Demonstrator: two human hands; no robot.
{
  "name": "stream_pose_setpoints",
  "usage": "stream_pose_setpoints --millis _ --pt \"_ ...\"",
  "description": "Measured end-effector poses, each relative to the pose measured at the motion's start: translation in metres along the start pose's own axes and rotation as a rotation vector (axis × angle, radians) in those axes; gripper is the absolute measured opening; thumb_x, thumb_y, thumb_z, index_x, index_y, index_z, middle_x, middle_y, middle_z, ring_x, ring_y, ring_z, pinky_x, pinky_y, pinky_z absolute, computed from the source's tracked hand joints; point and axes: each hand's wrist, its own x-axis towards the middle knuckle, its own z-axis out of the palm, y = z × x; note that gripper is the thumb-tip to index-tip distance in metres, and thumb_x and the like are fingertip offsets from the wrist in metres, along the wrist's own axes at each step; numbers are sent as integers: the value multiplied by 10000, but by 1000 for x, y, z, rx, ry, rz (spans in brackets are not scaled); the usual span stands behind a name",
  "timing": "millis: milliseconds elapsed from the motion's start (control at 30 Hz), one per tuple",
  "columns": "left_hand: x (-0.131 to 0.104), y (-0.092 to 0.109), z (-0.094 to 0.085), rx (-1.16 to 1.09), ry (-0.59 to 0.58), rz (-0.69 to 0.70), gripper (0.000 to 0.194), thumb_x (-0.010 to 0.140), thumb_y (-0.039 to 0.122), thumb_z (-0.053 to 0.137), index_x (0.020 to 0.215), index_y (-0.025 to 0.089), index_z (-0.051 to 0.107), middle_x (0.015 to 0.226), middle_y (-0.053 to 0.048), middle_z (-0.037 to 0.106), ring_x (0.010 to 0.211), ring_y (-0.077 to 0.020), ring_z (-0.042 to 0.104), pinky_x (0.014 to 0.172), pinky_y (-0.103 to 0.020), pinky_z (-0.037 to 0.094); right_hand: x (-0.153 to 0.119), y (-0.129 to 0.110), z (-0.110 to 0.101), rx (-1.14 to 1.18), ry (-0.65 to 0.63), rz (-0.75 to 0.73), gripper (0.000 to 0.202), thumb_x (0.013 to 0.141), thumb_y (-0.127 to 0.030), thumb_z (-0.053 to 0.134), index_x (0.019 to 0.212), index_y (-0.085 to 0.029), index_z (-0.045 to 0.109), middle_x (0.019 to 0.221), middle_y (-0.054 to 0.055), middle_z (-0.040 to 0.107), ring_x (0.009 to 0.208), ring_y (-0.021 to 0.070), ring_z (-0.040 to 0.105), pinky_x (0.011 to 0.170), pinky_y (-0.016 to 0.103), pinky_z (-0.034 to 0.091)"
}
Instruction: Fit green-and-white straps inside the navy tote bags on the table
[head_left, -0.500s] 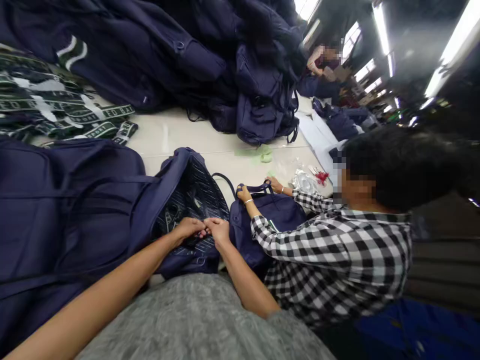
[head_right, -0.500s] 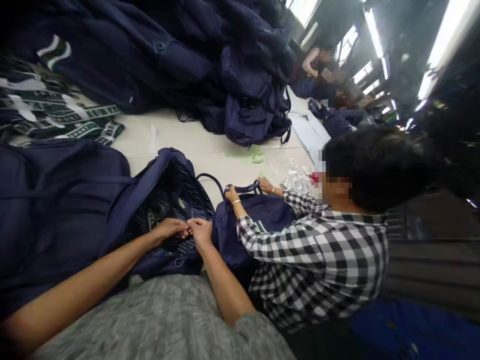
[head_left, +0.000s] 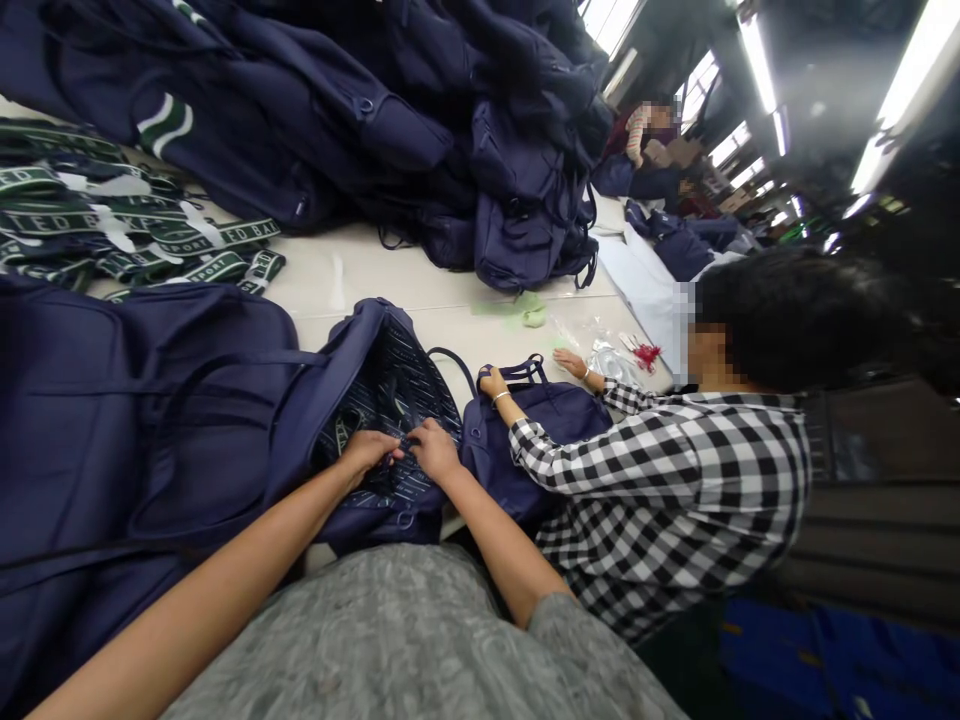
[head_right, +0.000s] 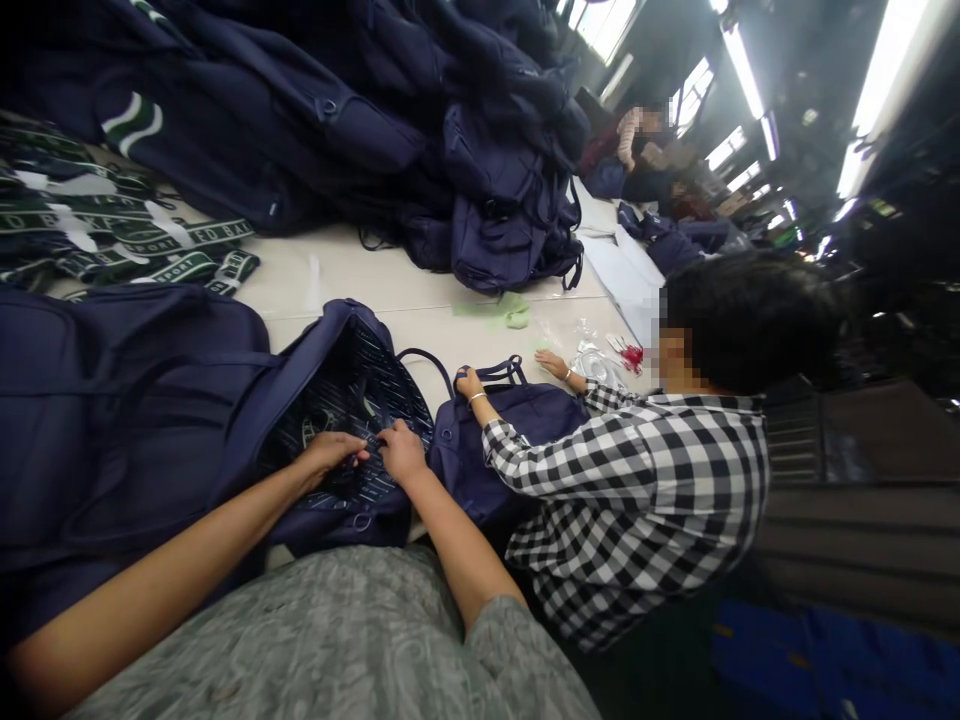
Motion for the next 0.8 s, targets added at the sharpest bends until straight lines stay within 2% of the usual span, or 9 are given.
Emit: stream_pose_setpoints --millis 100,233,367,533,667,800 --pt "1 -1 -2 30 0 -4 129 528 245 686 545 123 645 540 -60 674 421 -103 484 437 -229 339 9 4 -1 -55 -58 -67 180 806 -212 633 985 -222 644 1024 29 522 801 149 555 741 257 426" --pt "4 -6 -4 49 -34 8 140 518 259 696 531 129 645 552 -66 681 432 -105 488 473 -239 380 19 14 -7 -1 -120 -166 145 759 -219 703 862 -184 608 914 9 504 741 130 510 700 240 397" --pt "8 -8 -2 89 -55 54 151 518 280 697 510 145 630 513 -44 656 422 -98 457 467 -236 358 20 22 -8 84 -111 -217 124 768 -209 696 759 -171 578 836 -7 489 704 115 477 686 226 388" --pt "12 -8 2 109 -54 103 142 526 284 688 510 153 635 461 -10 608 449 -102 461 481 -229 359 14 20 -4 93 -20 -163 87 822 -178 609 905 -187 584 896 7 540 764 128 515 733 237 410" --pt "15 -12 2 157 -81 63 173 525 292 699 475 149 614 467 -25 619 416 -91 419 455 -234 337 13 13 -4 -37 -41 -117 88 866 -221 548 913 -175 607 953 54 570 825 162 553 755 265 422" --pt "15 -13 1 144 -99 29 170 504 281 726 496 145 625 506 -39 651 427 -91 440 473 -235 365 14 6 -6 -136 -68 -71 144 858 -218 528 958 -151 606 985 84 581 787 174 564 718 280 421"
